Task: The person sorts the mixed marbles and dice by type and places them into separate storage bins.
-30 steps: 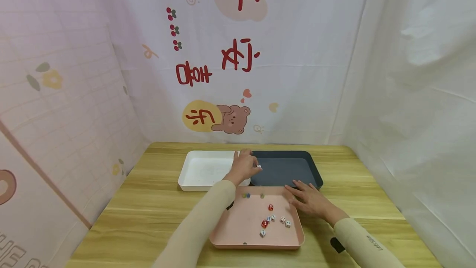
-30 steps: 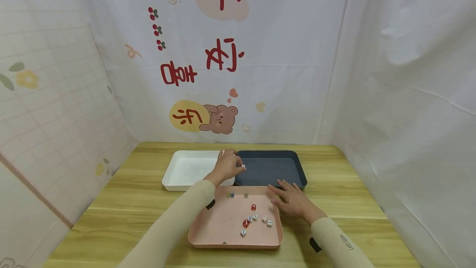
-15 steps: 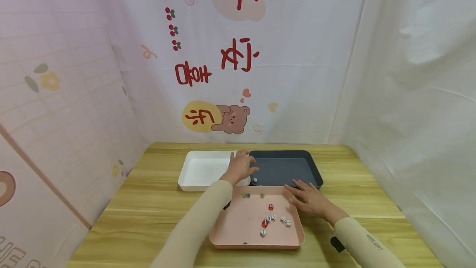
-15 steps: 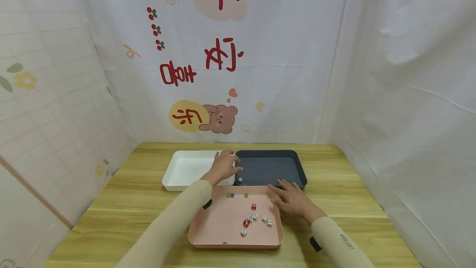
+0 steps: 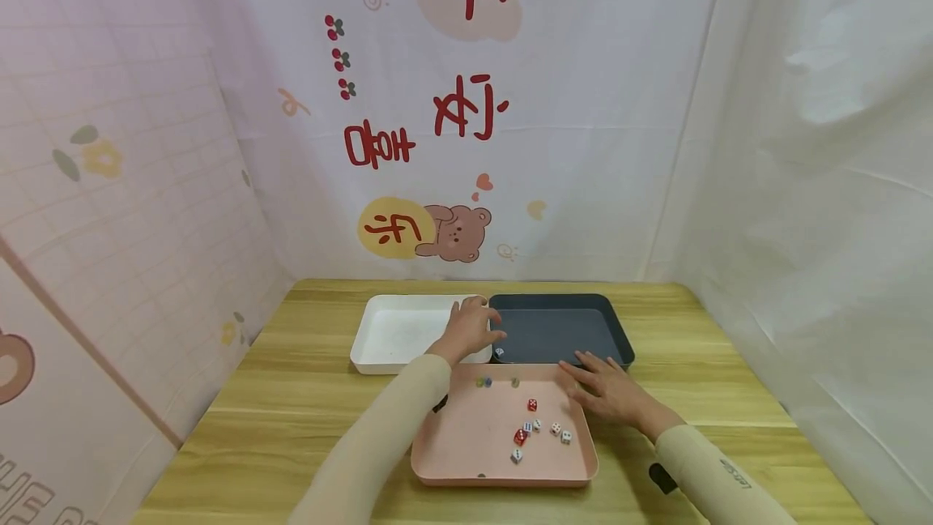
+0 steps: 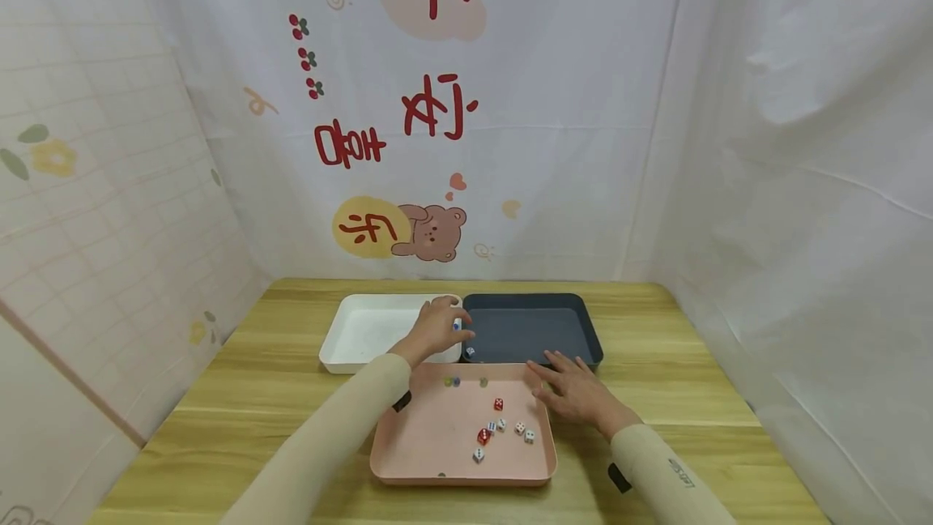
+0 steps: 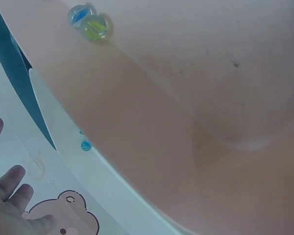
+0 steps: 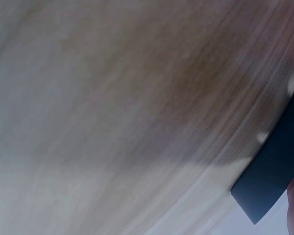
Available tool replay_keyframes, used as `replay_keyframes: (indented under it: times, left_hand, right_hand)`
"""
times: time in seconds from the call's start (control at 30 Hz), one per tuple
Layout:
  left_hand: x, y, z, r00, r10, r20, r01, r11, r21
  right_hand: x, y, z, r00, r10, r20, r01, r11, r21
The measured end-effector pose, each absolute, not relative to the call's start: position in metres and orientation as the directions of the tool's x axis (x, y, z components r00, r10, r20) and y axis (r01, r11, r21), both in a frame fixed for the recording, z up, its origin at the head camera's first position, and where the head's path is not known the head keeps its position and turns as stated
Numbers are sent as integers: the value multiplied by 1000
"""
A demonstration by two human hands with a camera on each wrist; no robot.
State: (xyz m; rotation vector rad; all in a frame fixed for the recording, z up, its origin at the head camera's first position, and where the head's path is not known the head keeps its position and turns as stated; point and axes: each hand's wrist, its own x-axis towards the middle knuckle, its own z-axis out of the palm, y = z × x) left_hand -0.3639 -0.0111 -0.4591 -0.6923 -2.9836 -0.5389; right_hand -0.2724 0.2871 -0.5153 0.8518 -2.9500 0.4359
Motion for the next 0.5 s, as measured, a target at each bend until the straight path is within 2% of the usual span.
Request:
replay_keyframes:
  times: [0.5]
  left_hand:
    - [-354,-28,-461,-881,457,120,469,812,347]
  right_hand:
    - [-268,282,-510,-863,-499,79,-502,827,-255]
